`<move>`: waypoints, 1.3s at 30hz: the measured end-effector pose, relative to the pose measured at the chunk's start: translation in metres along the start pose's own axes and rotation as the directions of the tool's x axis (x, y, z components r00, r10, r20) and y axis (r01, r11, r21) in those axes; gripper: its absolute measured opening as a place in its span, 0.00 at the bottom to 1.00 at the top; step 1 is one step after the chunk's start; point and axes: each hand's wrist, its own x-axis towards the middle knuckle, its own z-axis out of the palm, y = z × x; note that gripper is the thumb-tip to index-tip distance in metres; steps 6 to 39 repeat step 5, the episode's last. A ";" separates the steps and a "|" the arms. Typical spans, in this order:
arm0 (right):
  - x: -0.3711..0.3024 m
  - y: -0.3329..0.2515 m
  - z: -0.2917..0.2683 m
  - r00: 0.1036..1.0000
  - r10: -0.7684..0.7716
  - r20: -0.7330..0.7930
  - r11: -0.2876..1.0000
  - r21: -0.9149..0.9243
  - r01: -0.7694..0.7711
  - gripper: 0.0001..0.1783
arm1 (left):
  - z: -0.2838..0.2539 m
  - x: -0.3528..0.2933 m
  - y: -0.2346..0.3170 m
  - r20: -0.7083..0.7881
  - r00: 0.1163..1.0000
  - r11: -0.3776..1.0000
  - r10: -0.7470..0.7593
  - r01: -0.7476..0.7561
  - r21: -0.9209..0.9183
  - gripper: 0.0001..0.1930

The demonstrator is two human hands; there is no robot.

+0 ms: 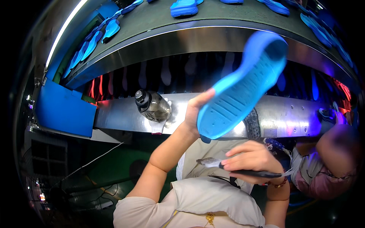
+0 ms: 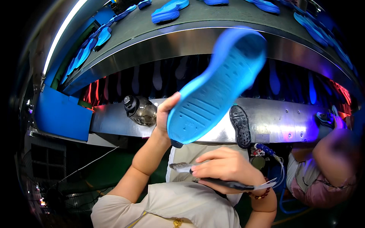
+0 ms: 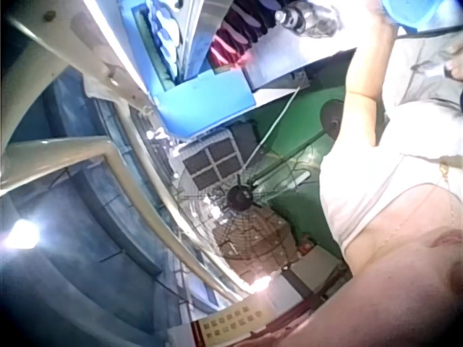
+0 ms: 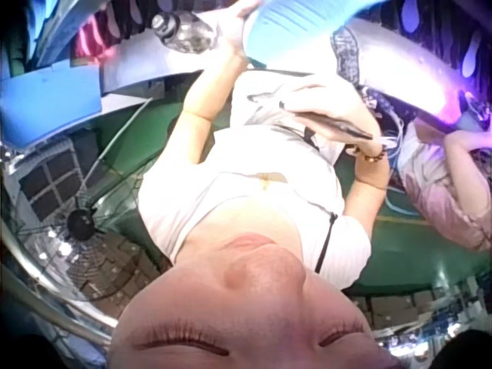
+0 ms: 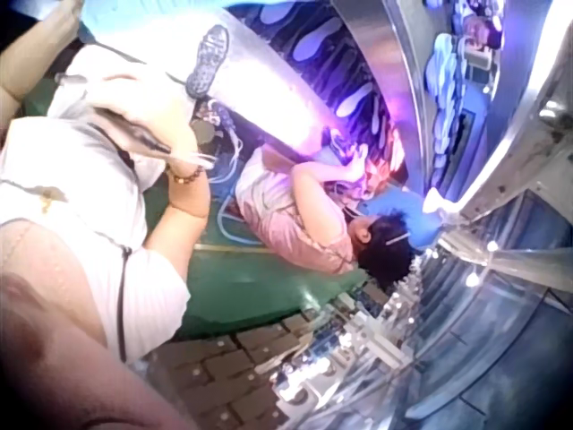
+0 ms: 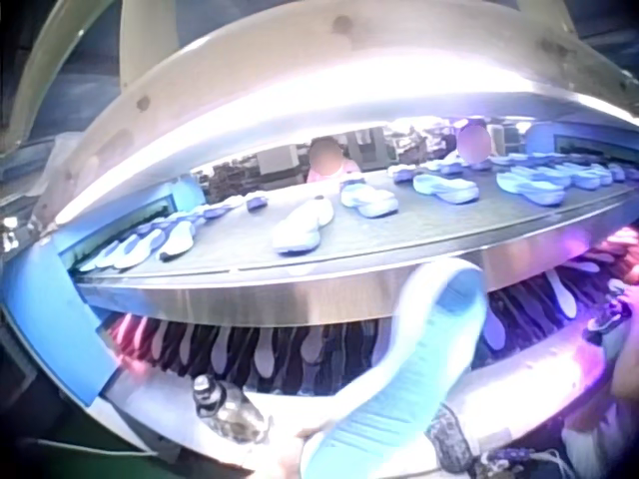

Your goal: The person applies liquid across the surfaces of shoe soles using a handheld dispenser brush and places the soles onto a conveyor belt.

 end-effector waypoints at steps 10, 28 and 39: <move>-0.011 0.019 -0.015 0.982 0.172 0.082 0.985 -0.021 -0.170 0.14 | 0.016 -0.004 0.003 -0.327 0.907 0.827 -0.265 0.388 0.408 0.29; -0.011 0.019 -0.015 0.982 0.172 0.082 0.985 -0.021 -0.170 0.14 | 0.016 -0.004 0.003 -0.327 0.907 0.827 -0.265 0.388 0.408 0.29; -0.011 0.019 -0.015 0.982 0.172 0.082 0.985 -0.021 -0.170 0.14 | 0.016 -0.004 0.003 -0.327 0.907 0.827 -0.265 0.388 0.408 0.29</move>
